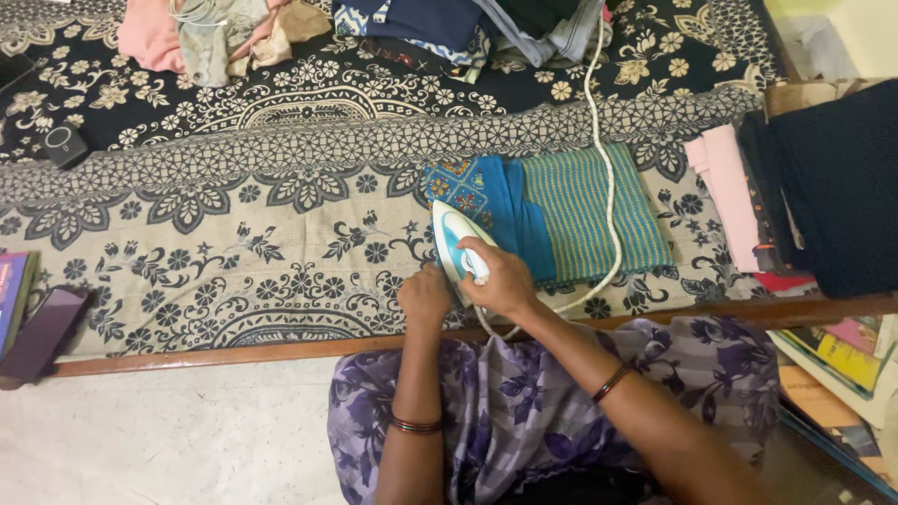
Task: The person irons a folded blue patterned cloth on a patterned rug, then switches to ironing a pair of light blue jeans. They smooth the fabric with their hands and use a white electric iron to press the garment.
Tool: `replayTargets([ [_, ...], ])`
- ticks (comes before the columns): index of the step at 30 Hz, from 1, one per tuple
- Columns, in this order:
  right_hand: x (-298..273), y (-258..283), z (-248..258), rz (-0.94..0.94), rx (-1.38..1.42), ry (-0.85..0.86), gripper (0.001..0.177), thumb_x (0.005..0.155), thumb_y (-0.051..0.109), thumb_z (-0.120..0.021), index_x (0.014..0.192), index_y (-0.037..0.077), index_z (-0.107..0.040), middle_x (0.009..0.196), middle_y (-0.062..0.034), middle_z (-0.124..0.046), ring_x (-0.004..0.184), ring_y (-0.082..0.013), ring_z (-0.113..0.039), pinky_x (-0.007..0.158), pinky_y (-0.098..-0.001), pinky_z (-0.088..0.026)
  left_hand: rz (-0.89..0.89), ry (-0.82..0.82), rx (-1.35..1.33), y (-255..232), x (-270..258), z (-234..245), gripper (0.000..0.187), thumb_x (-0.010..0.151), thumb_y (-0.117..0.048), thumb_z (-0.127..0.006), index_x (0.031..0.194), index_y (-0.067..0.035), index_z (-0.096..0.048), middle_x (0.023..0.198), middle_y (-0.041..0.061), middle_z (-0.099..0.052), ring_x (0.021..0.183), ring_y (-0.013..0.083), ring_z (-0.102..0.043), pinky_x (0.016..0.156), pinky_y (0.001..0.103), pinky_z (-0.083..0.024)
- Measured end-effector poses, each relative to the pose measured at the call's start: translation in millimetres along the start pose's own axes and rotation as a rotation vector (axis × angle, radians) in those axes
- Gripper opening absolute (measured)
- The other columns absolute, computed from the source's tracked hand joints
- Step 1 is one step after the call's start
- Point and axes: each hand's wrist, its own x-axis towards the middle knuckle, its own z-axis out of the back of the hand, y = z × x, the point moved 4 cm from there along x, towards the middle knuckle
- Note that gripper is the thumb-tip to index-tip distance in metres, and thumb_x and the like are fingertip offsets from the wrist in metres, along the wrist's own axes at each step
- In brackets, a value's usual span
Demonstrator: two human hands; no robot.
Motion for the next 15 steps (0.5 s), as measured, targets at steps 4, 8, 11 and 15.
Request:
replayTargets([
  [4,19.6,-5.5,-8.7,0.043,-0.041,-0.019,0.045,0.077,0.02,-0.068,0.122,0.02,-0.062,0.094,-0.0176,-0.074,0.082,-0.0398,-0.072,0.071,-0.05,-0.057,0.022,0.048,0.008,1.5,7.4,-6.2,0.016,0.091,-0.017,-0.059,0.097,-0.004,-0.064,0.086,0.018,-0.076,0.081,0.0348,-0.077,0.068,0.045,-0.062],
  [8,51.7,-14.1,-18.3,0.017,-0.077,-0.028,0.045,0.077,0.02,-0.068,0.121,0.023,-0.062,0.088,-0.018,-0.073,0.079,-0.0409,-0.071,0.068,-0.0515,-0.057,0.052,0.063,-0.015,-3.6,0.8,12.1,0.026,0.089,-0.015,-0.06,0.109,0.001,-0.057,0.086,0.018,-0.076,0.082,0.0365,-0.076,0.069,0.046,-0.062],
  [11,60.4,-17.8,-21.1,0.034,-0.077,-0.084,0.045,0.077,0.02,-0.069,0.121,0.023,-0.062,0.089,-0.0187,-0.073,0.079,-0.0423,-0.071,0.068,-0.0525,-0.056,0.067,0.094,-0.049,-9.1,-4.6,27.5,0.037,0.084,-0.017,-0.063,0.114,0.001,-0.053,0.089,0.019,-0.075,0.084,0.0384,-0.075,0.07,0.047,-0.061],
  [15,58.7,-26.0,-21.6,0.019,-0.081,-0.114,0.047,0.076,0.02,-0.068,0.122,0.023,-0.061,0.09,-0.0194,-0.073,0.079,-0.0427,-0.07,0.068,-0.0521,-0.056,0.032,0.033,-0.004,-12.7,-6.8,33.5,0.04,0.089,-0.015,-0.06,0.125,0.001,-0.052,0.089,0.018,-0.075,0.081,0.0382,-0.075,0.065,0.05,-0.061],
])
